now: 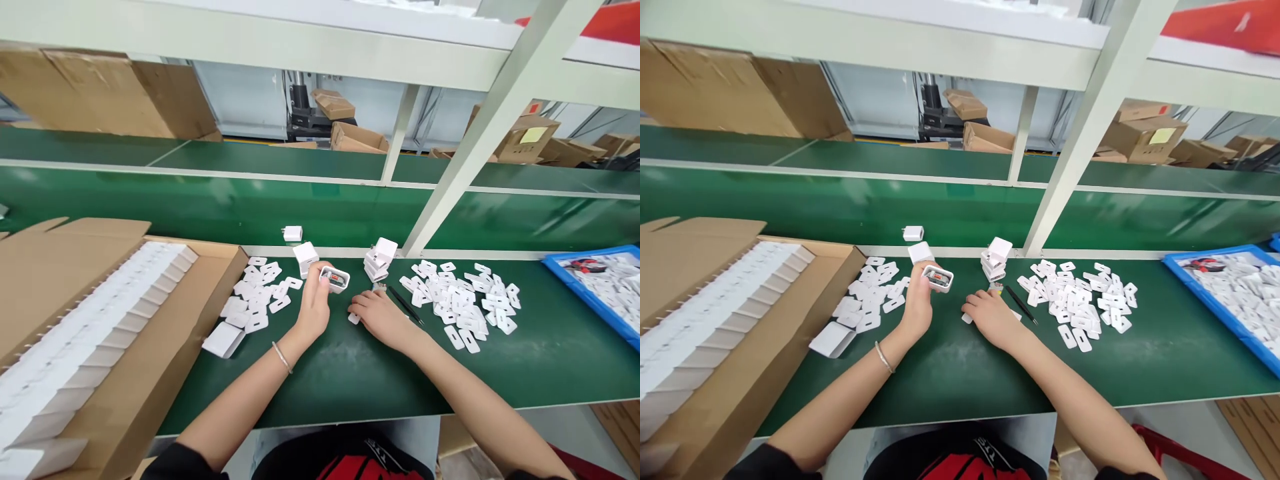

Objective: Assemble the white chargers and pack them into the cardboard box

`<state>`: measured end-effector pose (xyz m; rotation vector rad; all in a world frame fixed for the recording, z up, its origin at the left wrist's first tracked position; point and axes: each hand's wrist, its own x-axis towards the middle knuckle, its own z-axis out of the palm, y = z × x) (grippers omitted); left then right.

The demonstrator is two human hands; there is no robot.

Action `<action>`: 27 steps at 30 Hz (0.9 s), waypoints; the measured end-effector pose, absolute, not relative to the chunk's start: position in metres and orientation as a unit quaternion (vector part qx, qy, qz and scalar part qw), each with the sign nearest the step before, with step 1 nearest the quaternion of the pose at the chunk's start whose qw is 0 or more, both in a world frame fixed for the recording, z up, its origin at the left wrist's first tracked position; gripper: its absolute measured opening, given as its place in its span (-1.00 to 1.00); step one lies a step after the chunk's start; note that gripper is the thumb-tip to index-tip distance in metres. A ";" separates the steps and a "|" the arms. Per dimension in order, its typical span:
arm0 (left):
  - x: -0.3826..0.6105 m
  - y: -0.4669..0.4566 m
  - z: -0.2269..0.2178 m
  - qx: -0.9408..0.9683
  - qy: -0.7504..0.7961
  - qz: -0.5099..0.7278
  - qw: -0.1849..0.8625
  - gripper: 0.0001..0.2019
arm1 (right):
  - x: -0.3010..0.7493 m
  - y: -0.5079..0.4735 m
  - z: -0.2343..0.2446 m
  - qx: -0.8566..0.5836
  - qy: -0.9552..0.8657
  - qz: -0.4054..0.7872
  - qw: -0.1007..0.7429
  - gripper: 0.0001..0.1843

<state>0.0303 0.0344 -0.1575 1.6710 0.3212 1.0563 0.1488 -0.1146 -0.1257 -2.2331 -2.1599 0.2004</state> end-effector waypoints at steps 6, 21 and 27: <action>0.021 0.039 -0.165 0.687 0.227 0.336 0.603 -0.32 | 0.163 -0.112 -0.118 -0.756 -0.650 0.073 0.033 -0.88; -0.004 0.000 -0.179 0.786 0.100 0.371 0.484 -0.56 | 0.105 -0.127 -0.119 -0.692 -0.561 -0.011 0.454 -0.80; -0.007 0.003 -0.182 0.767 0.081 0.400 0.495 -0.68 | 0.099 -0.124 -0.133 -0.709 -0.487 0.083 0.504 -0.67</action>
